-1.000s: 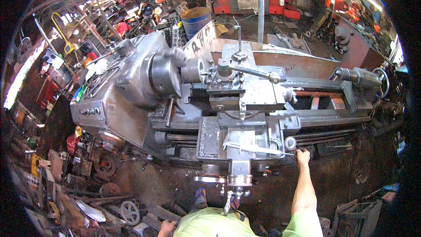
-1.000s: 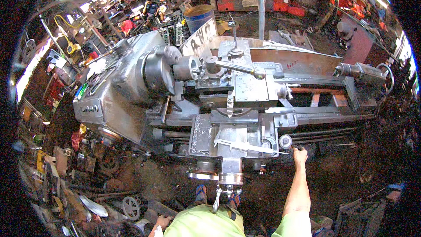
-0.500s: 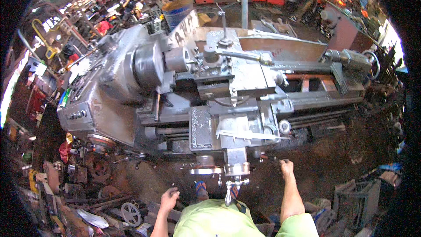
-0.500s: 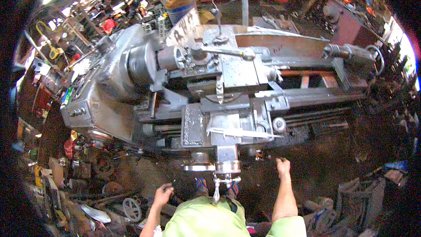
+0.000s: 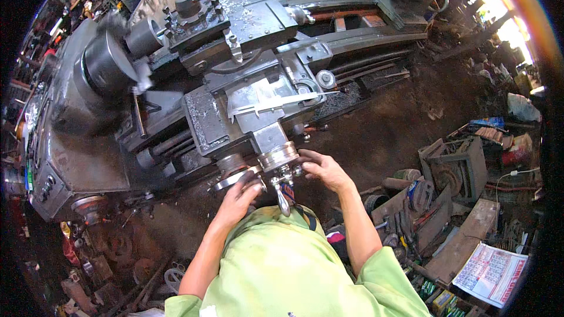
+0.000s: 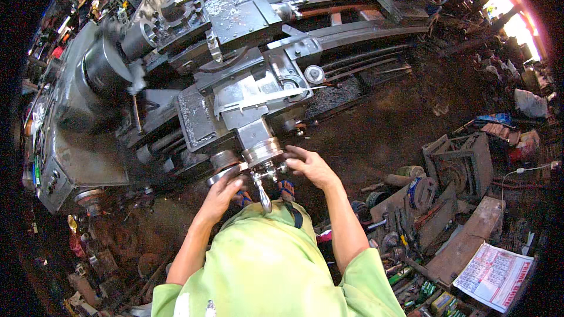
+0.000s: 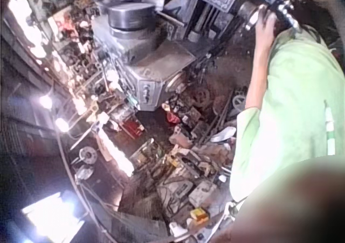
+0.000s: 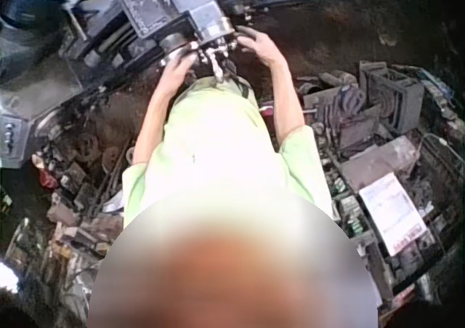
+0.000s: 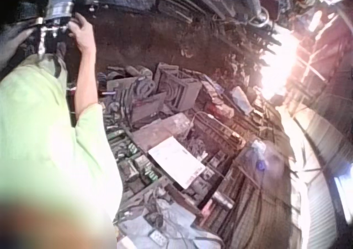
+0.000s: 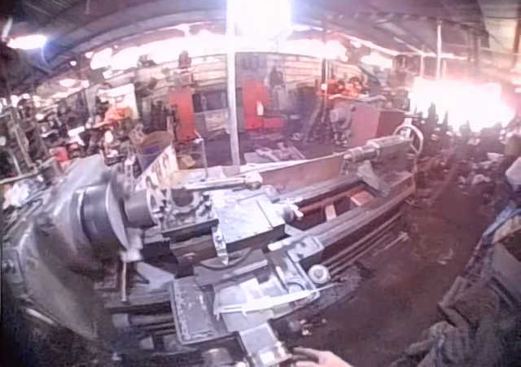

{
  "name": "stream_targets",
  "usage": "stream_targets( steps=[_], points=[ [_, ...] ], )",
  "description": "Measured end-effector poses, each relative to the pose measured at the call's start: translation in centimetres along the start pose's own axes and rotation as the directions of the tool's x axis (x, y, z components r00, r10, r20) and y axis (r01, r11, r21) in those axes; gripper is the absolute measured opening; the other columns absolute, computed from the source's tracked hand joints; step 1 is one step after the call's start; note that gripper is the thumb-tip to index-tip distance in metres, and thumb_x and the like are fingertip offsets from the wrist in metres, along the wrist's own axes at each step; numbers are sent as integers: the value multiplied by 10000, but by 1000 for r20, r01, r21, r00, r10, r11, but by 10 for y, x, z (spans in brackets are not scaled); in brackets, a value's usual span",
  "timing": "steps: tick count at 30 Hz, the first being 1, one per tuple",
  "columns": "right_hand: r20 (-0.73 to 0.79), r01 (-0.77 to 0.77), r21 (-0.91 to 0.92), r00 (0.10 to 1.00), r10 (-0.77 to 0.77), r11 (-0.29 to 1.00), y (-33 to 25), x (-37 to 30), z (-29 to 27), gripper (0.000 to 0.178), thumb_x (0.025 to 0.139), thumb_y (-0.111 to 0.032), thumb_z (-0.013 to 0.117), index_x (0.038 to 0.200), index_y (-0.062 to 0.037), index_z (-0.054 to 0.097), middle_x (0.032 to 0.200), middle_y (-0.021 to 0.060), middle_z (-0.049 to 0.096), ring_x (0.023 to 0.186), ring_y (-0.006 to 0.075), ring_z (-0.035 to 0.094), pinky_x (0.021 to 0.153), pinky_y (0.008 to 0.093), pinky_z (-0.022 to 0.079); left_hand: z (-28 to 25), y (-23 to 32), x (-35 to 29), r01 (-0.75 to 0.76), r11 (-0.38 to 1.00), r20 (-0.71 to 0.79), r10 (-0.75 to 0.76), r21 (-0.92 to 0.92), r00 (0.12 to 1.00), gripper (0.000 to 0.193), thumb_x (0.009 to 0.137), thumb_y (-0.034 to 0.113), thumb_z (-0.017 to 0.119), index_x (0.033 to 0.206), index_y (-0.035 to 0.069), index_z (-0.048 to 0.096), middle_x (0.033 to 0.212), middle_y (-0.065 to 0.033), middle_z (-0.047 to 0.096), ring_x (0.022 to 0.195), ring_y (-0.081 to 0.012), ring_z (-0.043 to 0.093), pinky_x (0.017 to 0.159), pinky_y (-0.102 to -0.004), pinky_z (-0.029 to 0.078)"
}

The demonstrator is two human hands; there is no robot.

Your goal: The person operates a metal lathe, adjusting the chuck and tool post while holding a paper. They engage the machine, make fine adjustments to the cutting tool, and monitor the machining process.

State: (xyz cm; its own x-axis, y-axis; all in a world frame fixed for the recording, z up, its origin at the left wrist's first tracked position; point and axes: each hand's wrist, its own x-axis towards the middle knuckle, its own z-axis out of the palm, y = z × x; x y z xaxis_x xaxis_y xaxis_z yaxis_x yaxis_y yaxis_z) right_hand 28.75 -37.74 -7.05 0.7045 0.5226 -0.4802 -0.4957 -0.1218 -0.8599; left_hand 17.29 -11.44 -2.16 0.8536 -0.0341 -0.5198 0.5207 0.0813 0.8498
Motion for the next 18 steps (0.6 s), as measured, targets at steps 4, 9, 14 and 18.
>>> stream_targets(
  steps=[4, 9, 14, 18],
  points=[
    [92, 36, 19, 995, -38, 999, -4, 11, 19, 674, 827, -183, 717, 1383, 41, 410, 1207, 134, 612, 1055, 145, 568, 912, 300, 466, 30, 7, 26, -23, 1000, 61, 24, -21, 998, 666, 906, 294, 633, 1419, 8, 321, 1171, -84, 579, 1032, -146, 541, 840, -315, 458],
    [151, -12, 168, 988, -13, 986, 3, 23, 26, 516, 818, -163, 723, 1260, 14, 524, 1090, 76, 651, 939, 124, 597, 826, 290, 489, 57, 8, 35, -79, 994, -35, 77, -72, 996, 601, 829, 215, 701, 1294, -10, 393, 1097, -85, 577, 967, -148, 543, 823, -309, 463],
    [183, -4, 154, 983, -25, 988, 5, 36, 30, 508, 807, -125, 730, 1252, 8, 523, 1093, 63, 642, 983, 134, 585, 878, 305, 472, 65, 8, 36, -96, 994, -133, 89, -43, 987, 561, 783, 143, 675, 1246, -33, 413, 1094, -104, 574, 971, -176, 559, 867, -326, 463],
    [188, 6, 194, 981, -43, 981, 5, 30, 33, 502, 800, -119, 731, 1239, 16, 529, 1107, 69, 637, 1007, 141, 575, 938, 319, 442, 65, 6, 31, -79, 996, -97, 75, -33, 992, 665, 786, 178, 661, 1344, -26, 363, 1205, -119, 521, 1087, -193, 493, 954, -331, 396]
  ],
)
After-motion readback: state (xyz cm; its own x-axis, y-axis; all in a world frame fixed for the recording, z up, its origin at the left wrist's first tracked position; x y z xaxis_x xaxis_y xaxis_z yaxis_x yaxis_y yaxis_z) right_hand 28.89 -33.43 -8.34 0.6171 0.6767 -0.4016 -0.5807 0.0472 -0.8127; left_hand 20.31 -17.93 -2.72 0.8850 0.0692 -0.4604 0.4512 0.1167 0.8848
